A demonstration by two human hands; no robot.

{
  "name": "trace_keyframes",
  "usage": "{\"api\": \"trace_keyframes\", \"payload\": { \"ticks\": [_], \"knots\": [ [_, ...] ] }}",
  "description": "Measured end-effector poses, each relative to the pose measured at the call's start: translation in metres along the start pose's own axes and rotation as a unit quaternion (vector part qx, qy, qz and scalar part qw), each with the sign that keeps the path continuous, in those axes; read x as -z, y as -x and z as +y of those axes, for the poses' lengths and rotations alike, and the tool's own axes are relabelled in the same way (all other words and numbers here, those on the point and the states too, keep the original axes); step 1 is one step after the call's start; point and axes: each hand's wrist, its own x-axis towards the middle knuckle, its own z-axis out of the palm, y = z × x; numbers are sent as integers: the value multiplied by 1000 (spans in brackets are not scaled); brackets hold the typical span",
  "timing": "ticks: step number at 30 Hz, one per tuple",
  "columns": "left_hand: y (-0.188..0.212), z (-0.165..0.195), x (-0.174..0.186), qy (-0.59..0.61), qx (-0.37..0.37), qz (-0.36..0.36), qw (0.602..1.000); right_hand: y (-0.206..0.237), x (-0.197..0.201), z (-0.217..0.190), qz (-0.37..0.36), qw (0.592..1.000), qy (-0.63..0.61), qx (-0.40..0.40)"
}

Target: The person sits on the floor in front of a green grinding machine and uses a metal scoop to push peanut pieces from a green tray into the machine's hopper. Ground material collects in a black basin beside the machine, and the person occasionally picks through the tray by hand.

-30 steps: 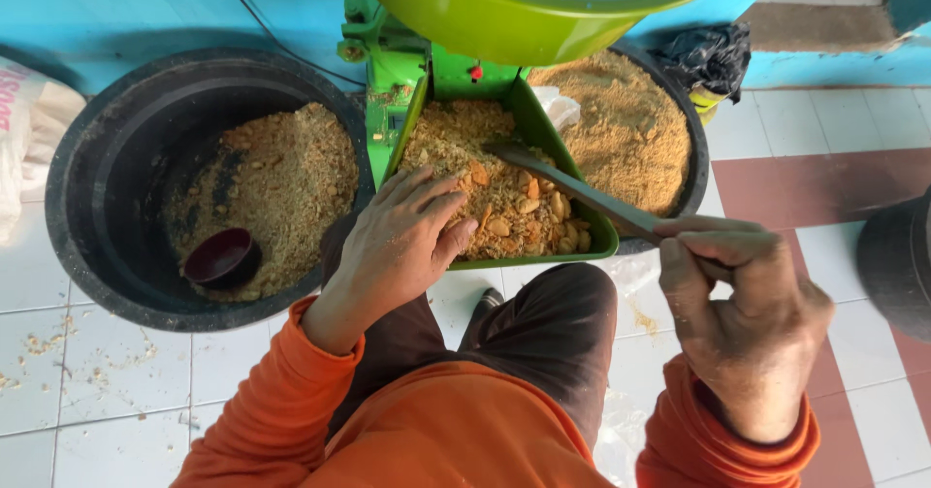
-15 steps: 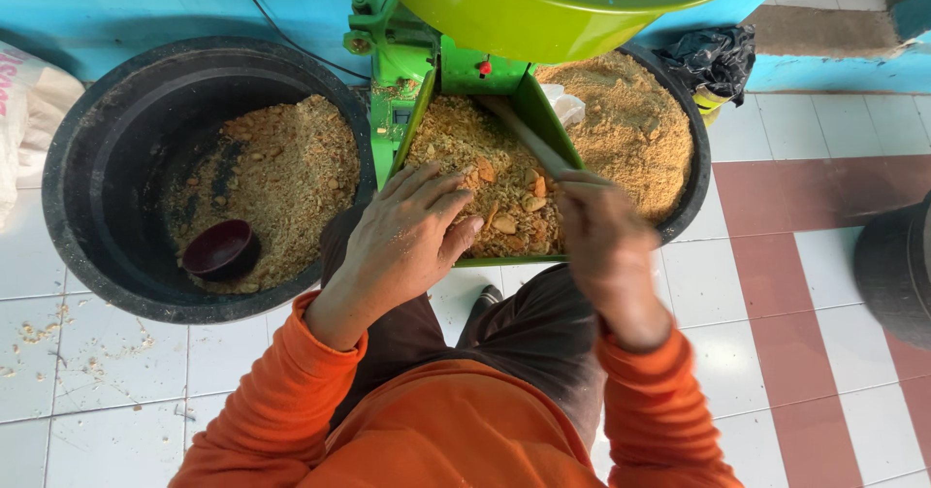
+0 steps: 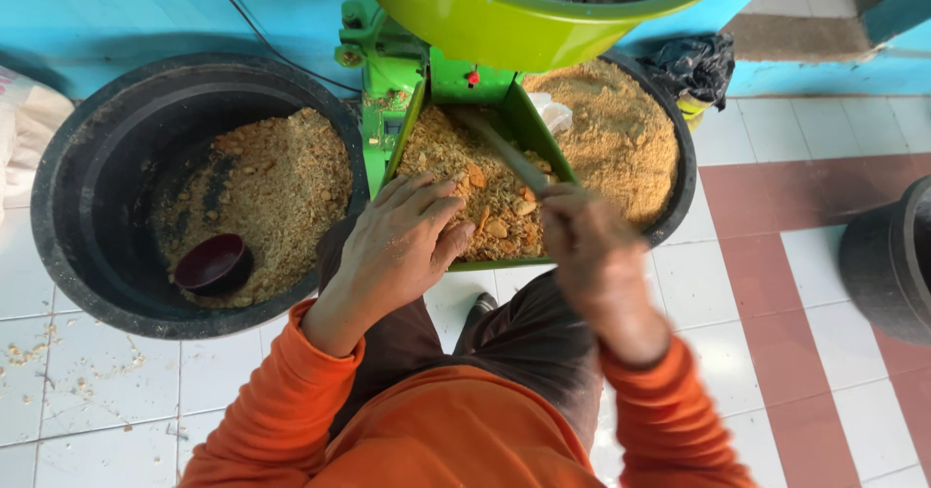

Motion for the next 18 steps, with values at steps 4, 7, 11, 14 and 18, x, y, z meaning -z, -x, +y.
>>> {"api": "trace_keyframes", "payload": {
  "ticks": [4,7,11,14,18],
  "knots": [
    [3,0,-2,-18,-7,-19,1000,15,-36,8,-8,1000,-4,-1],
    [4,0,-3,-10,-5,-23,1000,13,-28,7,-18,1000,-15,-10],
    [4,1,-1,-1,-9,-8,1000,9,21,-14,-11,999,-17,-42],
    [3,1,0,-6,-15,-10,1000,11,63,-32,-12,999,11,-50],
    [4,0,2,3,-4,-25,1000,8,65,-31,-37,998,24,-53]
  ]
}}
